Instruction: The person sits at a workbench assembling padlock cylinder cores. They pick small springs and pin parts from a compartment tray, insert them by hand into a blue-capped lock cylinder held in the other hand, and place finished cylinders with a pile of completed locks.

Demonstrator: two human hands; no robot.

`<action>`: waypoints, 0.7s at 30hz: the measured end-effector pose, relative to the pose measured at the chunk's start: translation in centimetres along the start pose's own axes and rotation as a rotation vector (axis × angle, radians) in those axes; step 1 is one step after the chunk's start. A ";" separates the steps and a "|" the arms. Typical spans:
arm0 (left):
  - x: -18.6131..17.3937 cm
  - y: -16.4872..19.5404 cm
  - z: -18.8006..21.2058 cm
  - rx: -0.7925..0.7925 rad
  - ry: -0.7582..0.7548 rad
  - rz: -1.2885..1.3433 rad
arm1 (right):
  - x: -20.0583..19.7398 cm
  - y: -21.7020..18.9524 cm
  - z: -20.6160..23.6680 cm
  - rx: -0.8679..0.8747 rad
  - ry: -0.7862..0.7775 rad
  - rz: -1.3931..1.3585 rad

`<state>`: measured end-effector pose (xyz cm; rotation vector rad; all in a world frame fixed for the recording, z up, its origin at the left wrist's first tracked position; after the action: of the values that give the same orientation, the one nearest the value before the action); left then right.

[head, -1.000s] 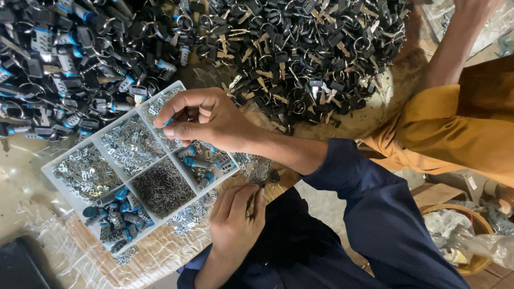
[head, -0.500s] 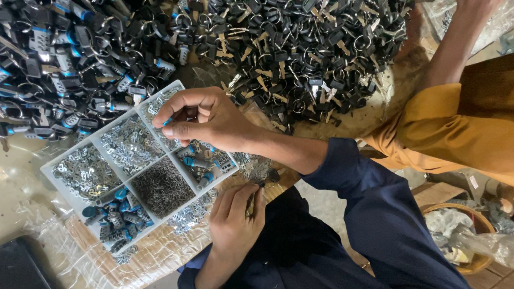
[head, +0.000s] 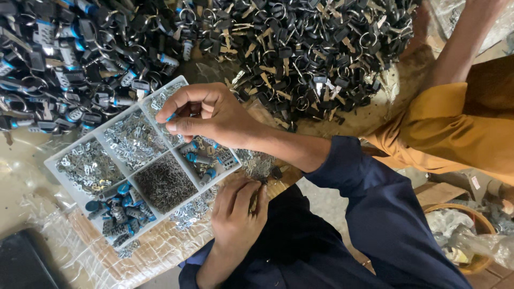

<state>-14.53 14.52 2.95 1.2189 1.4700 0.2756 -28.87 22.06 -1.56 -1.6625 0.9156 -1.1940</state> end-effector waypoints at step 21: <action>0.2 -0.1 0.1 0.011 -0.004 -0.014 | 0.0 0.3 0.1 0.024 0.006 -0.001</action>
<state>-14.48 14.55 2.71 1.2166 1.4783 0.2558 -28.81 22.01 -1.87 -1.6409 0.9008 -1.2073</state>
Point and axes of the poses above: each hand's wrist, its own z-axis away from the middle knuckle, its own x-axis out of the palm, y = z × x, the point moved 10 cm from there along -z, towards the middle knuckle, and after that the axes turned 2 degrees about -y, right-handed, at the moved point
